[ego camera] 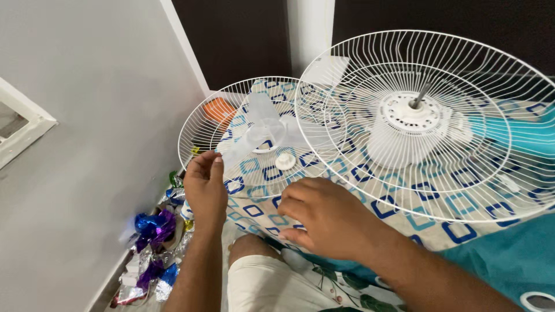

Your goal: The person reassembles a disassembled electric fan by hand. They attach the motor to the fan housing, place the fan blades onto the motor shaft, secure the blades with a nut, and then fit the front and rear wire cages over the blades, tightening the assembly.

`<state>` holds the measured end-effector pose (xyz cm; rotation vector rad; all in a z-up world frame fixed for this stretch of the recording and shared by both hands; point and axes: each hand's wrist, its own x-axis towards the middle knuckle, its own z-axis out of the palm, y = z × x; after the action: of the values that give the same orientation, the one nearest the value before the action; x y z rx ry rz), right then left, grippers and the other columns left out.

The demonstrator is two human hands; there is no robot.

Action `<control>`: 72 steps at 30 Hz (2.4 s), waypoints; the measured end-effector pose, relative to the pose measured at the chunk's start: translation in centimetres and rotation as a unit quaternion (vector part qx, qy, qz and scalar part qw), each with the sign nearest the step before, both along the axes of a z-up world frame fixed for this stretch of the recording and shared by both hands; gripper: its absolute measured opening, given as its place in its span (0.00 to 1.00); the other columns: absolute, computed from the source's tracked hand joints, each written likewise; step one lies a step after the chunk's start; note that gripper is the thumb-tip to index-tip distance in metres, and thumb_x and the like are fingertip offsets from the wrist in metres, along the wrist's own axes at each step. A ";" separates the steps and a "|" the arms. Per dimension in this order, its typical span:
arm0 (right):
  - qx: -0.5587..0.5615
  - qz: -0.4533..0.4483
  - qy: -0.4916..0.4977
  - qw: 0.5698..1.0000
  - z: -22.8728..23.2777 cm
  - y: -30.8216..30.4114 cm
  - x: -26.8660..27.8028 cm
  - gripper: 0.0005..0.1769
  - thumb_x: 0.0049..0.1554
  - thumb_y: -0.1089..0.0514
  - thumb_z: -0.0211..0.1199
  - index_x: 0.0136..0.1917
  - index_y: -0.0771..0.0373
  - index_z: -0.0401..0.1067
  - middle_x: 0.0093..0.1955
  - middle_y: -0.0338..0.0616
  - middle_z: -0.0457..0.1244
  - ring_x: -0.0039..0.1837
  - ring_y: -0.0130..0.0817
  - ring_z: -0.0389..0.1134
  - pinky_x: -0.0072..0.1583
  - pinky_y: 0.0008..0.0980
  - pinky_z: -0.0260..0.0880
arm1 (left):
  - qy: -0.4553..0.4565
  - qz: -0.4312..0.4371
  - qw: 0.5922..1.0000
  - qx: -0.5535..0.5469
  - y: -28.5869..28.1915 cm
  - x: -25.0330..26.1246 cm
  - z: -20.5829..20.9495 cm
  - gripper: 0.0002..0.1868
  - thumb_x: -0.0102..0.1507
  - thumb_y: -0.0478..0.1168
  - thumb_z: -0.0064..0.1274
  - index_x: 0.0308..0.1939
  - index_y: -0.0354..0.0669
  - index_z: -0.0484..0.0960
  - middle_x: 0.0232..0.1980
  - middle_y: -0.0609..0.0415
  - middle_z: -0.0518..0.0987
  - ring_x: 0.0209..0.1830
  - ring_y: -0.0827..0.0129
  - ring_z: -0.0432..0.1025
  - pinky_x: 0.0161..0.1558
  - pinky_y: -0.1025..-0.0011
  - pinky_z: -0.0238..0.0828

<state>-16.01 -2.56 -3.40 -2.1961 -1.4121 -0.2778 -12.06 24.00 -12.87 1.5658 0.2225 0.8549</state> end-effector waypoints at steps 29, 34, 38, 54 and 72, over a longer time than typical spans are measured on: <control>-0.088 0.018 0.021 0.996 -3.7 0.8 1.3 0.21 0.47 0.47 0.75 0.48 0.60 0.75 0.49 0.43 0.66 0.55 0.45 0.67 0.58 0.46 0.63 | 0.431 -0.088 0.792 0.423 2.4 7.2 2.5 0.46 0.57 0.56 0.62 0.74 0.40 0.64 0.62 0.36 0.78 0.62 0.47 0.75 0.64 0.57 0.72; -0.037 0.037 0.005 0.999 -3.1 -0.7 0.4 0.19 0.49 0.47 0.74 0.47 0.60 0.75 0.47 0.41 0.66 0.53 0.44 0.67 0.56 0.44 0.64 | 0.384 -0.004 0.845 0.372 2.4 4.9 3.9 0.45 0.54 0.53 0.65 0.71 0.37 0.68 0.57 0.36 0.80 0.56 0.47 0.77 0.58 0.54 0.72; 0.012 0.057 -0.011 0.998 -2.1 -2.0 -0.6 0.17 0.51 0.48 0.73 0.47 0.60 0.75 0.47 0.40 0.67 0.51 0.42 0.68 0.55 0.43 0.66 | 0.355 0.077 0.876 0.317 3.5 1.4 5.6 0.45 0.55 0.49 0.65 0.72 0.35 0.67 0.53 0.33 0.82 0.55 0.45 0.77 0.59 0.54 0.72; 0.271 -0.382 -0.243 0.849 2.8 -16.1 -0.6 0.21 0.56 0.64 0.80 0.57 0.67 0.72 0.57 0.52 0.68 0.55 0.38 0.70 0.53 0.33 0.73 | 0.019 -0.173 0.893 0.415 -13.9 0.0 18.2 0.29 0.58 0.49 0.65 0.63 0.51 0.83 0.53 0.44 0.80 0.34 0.65 0.78 0.37 0.68 0.76; -0.095 -0.560 -0.222 0.793 0.7 -24.3 7.0 0.30 0.57 0.41 0.67 0.72 0.37 0.73 0.78 0.40 0.60 0.85 0.49 0.50 0.77 0.82 0.26 | 0.239 -0.285 0.806 0.461 -19.1 6.5 19.9 0.24 0.57 0.56 0.63 0.57 0.61 0.85 0.51 0.45 0.85 0.52 0.59 0.82 0.59 0.61 0.74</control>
<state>-9.00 -26.83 -2.73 -3.0255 -0.0838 -1.1474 -5.61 4.86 7.02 2.5670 -0.3734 0.0107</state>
